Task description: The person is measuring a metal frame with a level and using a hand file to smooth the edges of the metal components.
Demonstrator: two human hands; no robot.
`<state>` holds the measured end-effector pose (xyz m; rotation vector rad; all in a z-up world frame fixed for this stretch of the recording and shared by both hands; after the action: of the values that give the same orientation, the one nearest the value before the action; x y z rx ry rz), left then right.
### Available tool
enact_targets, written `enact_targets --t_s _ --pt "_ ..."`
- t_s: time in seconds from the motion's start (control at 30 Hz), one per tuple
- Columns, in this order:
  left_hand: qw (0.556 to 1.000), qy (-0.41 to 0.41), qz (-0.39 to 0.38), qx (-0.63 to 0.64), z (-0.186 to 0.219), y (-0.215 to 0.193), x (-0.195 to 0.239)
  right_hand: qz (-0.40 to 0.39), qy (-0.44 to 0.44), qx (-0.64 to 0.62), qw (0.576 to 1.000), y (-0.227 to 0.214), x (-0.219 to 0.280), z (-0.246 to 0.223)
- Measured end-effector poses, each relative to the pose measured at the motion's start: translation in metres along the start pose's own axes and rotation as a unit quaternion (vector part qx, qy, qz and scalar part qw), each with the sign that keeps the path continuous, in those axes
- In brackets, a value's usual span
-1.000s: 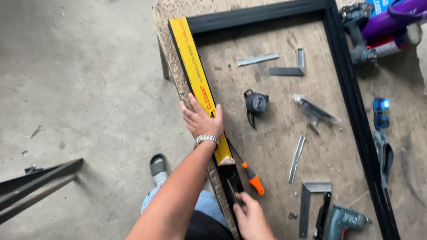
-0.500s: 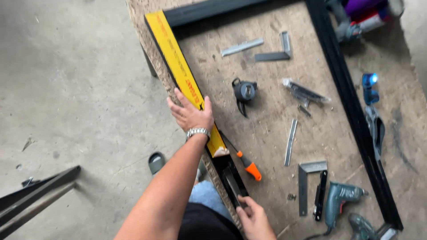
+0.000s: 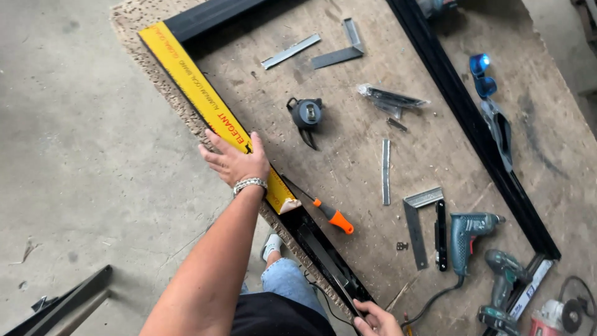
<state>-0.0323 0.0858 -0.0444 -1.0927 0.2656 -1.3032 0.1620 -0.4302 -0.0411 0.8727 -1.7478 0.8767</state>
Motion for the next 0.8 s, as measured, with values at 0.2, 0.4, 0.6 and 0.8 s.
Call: enact_targets --t_s 0.2,0.4,0.6,0.8 --pt "1.000 0.003 0.015 -0.003 -0.005 -0.002 -0.001 0.047 -0.117 0.030 0.992 0.003 0.002 -0.007" --pt "1.000 0.000 0.014 -0.009 -0.008 0.003 -0.002 0.038 -0.074 0.004 0.997 0.011 0.012 -0.004" --pt "1.000 -0.007 0.016 -0.002 -0.005 -0.003 -0.004 -0.016 -0.128 0.073 0.989 0.018 0.012 -0.035" --pt "0.999 -0.025 -0.018 -0.016 -0.003 -0.008 0.012 -0.050 -0.148 0.161 0.974 0.012 -0.001 -0.032"
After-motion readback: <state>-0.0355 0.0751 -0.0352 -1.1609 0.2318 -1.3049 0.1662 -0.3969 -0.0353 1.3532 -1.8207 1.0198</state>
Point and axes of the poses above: each hand's wrist, its own x-axis away from the middle knuckle, its own y-axis out of the palm, z = x × y, the point moved 10 cm from there along -x, towards the middle knuckle, and after that the axes turned 7 degrees about -x, right-handed, at the moved point
